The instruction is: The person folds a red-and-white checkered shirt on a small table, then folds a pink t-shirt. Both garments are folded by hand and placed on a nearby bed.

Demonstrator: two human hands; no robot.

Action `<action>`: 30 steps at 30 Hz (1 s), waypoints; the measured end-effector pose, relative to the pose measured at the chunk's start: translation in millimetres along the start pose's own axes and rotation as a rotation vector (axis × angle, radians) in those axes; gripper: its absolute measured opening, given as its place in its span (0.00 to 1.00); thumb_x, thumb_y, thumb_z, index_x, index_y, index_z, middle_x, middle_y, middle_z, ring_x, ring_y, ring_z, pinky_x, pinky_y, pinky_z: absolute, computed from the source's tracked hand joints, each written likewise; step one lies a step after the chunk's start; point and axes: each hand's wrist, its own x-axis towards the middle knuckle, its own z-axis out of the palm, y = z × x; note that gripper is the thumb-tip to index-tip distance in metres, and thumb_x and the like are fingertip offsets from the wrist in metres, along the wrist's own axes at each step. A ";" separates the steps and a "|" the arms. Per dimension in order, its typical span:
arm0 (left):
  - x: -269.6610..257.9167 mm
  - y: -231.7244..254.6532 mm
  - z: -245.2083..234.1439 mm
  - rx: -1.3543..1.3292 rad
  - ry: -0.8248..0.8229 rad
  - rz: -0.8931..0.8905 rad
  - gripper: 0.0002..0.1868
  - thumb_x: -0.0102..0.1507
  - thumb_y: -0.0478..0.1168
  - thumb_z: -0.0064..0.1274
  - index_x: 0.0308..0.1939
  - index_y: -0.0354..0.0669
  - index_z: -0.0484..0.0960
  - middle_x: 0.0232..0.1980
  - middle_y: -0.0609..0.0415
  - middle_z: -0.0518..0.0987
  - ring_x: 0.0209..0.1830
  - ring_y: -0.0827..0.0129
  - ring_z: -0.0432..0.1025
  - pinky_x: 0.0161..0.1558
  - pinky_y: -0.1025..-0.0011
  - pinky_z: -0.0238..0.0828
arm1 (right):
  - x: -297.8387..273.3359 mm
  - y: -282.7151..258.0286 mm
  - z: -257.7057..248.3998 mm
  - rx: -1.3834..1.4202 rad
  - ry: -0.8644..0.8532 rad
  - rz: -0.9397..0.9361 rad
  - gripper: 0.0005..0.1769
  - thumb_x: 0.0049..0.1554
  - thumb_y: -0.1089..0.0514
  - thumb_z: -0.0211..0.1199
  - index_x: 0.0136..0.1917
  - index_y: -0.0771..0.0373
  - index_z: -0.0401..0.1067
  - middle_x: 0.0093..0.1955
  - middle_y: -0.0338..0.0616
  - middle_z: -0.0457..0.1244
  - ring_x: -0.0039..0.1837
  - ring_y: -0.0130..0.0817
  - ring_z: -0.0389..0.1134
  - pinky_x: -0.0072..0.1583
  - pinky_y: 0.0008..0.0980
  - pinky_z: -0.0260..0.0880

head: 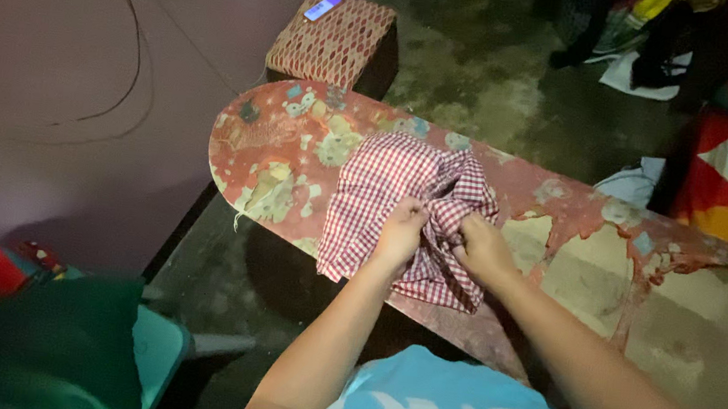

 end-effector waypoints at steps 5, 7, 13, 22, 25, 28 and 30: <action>-27.7 66.5 -7.7 0.129 -0.107 0.285 0.12 0.68 0.45 0.50 0.43 0.38 0.76 0.41 0.47 0.81 0.43 0.59 0.77 0.47 0.62 0.74 | 6.1 3.3 -10.6 -0.174 -0.238 -0.245 0.12 0.48 0.58 0.63 0.47 0.61 0.74 0.51 0.52 0.66 0.56 0.55 0.66 0.58 0.50 0.68; -46.9 96.5 -2.4 0.493 -0.204 0.351 0.12 0.67 0.46 0.52 0.43 0.39 0.79 0.41 0.43 0.83 0.41 0.51 0.78 0.43 0.57 0.74 | 13.6 -1.8 -14.9 -0.135 -0.356 -0.262 0.14 0.50 0.56 0.62 0.50 0.59 0.75 0.53 0.49 0.68 0.58 0.51 0.68 0.61 0.48 0.68; -77.4 130.3 35.7 0.752 -0.034 0.522 0.10 0.66 0.42 0.49 0.41 0.38 0.73 0.39 0.39 0.81 0.41 0.42 0.76 0.44 0.47 0.71 | 61.6 -24.6 -23.1 0.317 -0.480 -0.183 0.16 0.50 0.55 0.62 0.52 0.60 0.75 0.54 0.50 0.68 0.58 0.51 0.69 0.60 0.47 0.68; -101.6 109.0 31.9 0.775 -0.062 0.469 0.06 0.65 0.40 0.48 0.42 0.40 0.74 0.33 0.40 0.80 0.34 0.45 0.77 0.37 0.49 0.72 | 112.9 -62.9 -26.5 0.488 -0.236 -0.264 0.18 0.51 0.54 0.62 0.55 0.61 0.75 0.55 0.52 0.69 0.58 0.50 0.70 0.60 0.47 0.69; -99.6 123.7 21.5 0.809 -0.004 0.373 0.11 0.64 0.44 0.52 0.42 0.39 0.73 0.31 0.41 0.80 0.32 0.46 0.77 0.39 0.51 0.72 | 97.9 -77.1 -15.4 0.485 -0.287 -0.355 0.19 0.51 0.54 0.63 0.56 0.61 0.75 0.56 0.53 0.69 0.58 0.50 0.70 0.60 0.46 0.69; -91.0 134.5 1.5 0.917 0.350 0.648 0.22 0.58 0.47 0.57 0.48 0.35 0.74 0.36 0.37 0.80 0.31 0.45 0.75 0.33 0.53 0.71 | 76.5 -75.7 -15.2 0.455 -0.297 -0.430 0.20 0.51 0.53 0.63 0.57 0.61 0.75 0.56 0.53 0.69 0.58 0.49 0.70 0.60 0.46 0.69; -88.1 135.8 -5.1 0.912 0.354 0.641 0.25 0.53 0.52 0.60 0.43 0.36 0.75 0.34 0.39 0.80 0.31 0.44 0.76 0.31 0.52 0.70 | 65.8 -67.2 -22.3 0.428 -0.271 -0.439 0.21 0.51 0.53 0.63 0.57 0.62 0.74 0.57 0.54 0.70 0.58 0.49 0.71 0.60 0.46 0.69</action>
